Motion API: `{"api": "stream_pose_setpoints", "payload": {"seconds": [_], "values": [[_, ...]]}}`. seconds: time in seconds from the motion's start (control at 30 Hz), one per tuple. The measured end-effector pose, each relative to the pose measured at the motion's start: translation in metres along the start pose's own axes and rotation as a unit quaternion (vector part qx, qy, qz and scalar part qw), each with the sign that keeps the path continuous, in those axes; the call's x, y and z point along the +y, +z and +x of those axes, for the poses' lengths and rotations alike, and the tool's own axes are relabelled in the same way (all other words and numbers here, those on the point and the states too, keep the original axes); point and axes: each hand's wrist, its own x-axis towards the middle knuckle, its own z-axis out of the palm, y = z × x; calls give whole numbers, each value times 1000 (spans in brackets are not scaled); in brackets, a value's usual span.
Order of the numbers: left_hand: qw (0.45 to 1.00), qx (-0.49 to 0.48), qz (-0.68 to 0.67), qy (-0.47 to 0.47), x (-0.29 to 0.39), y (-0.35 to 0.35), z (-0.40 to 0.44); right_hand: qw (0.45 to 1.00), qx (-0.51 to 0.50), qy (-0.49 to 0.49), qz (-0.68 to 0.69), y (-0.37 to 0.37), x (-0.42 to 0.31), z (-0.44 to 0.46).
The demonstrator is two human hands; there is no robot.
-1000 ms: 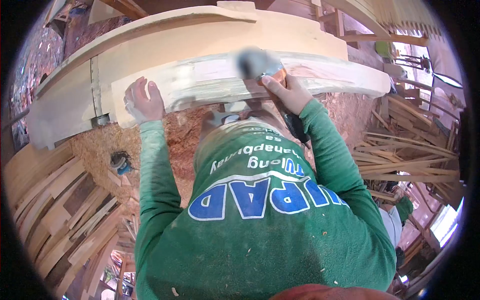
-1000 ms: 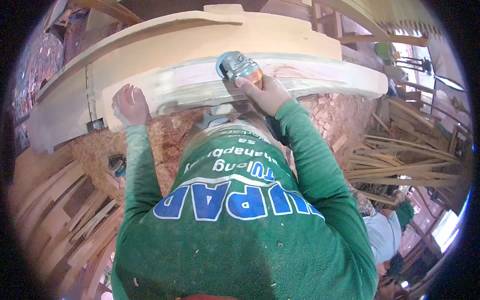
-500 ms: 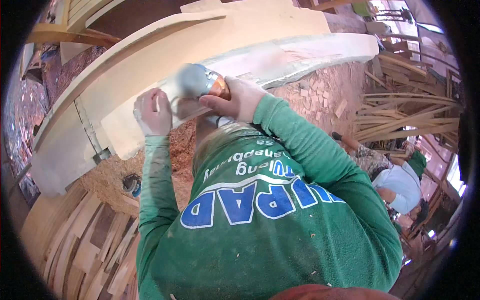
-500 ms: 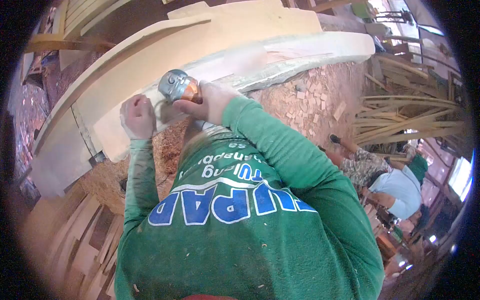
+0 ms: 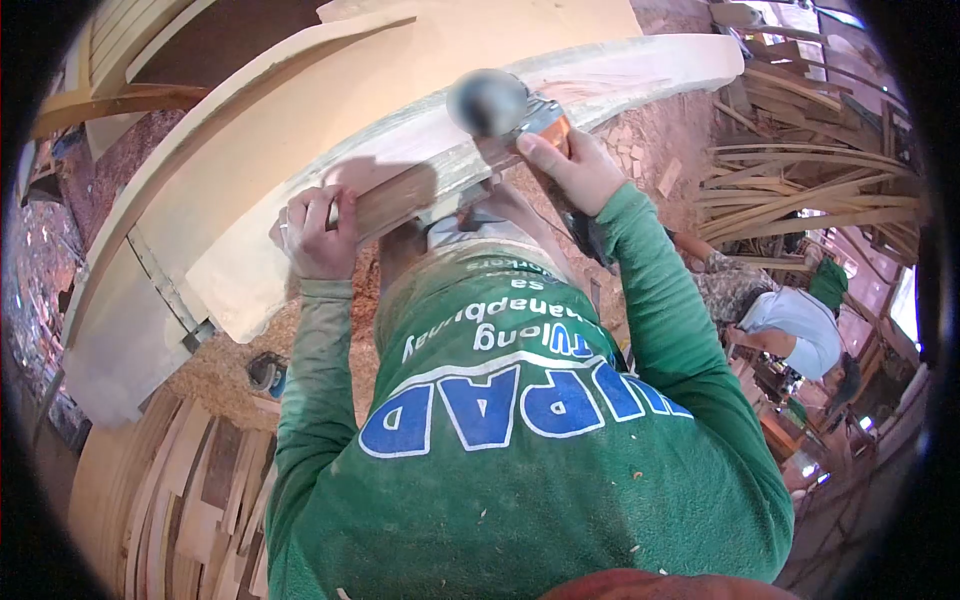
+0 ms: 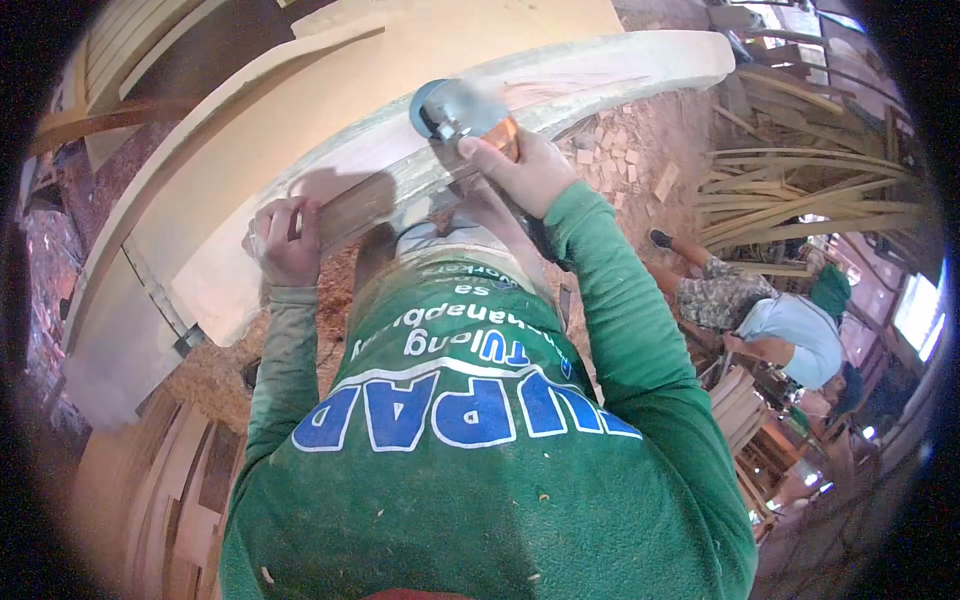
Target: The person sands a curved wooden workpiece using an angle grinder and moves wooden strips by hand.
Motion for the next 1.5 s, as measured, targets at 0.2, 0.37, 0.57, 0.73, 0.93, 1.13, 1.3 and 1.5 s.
{"api": "stream_pose_setpoints", "payload": {"seconds": [0.2,0.37,0.57,0.73,0.93,1.13,1.3,1.5], "values": [[1000,13,16,-4,-2,4,-2,994,-96,-28,44,14,10,10],[1000,12,-6,-3,1,4,-2,976,-159,-55,-135,59,-53,-4],[1000,15,-7,1,5,2,0,991,-99,-18,-83,24,-28,1],[1000,-1,-7,-8,5,2,-1,999,3,41,23,-40,16,13],[1000,10,22,-2,5,6,-2,989,-45,131,47,-92,34,23],[999,-14,31,-22,7,5,0,980,-164,-73,-83,11,-15,18],[1000,13,8,14,4,11,1,957,-192,-41,-214,34,-56,2],[1000,4,-4,-16,7,10,-1,987,-156,-39,-9,-9,2,20]]}}
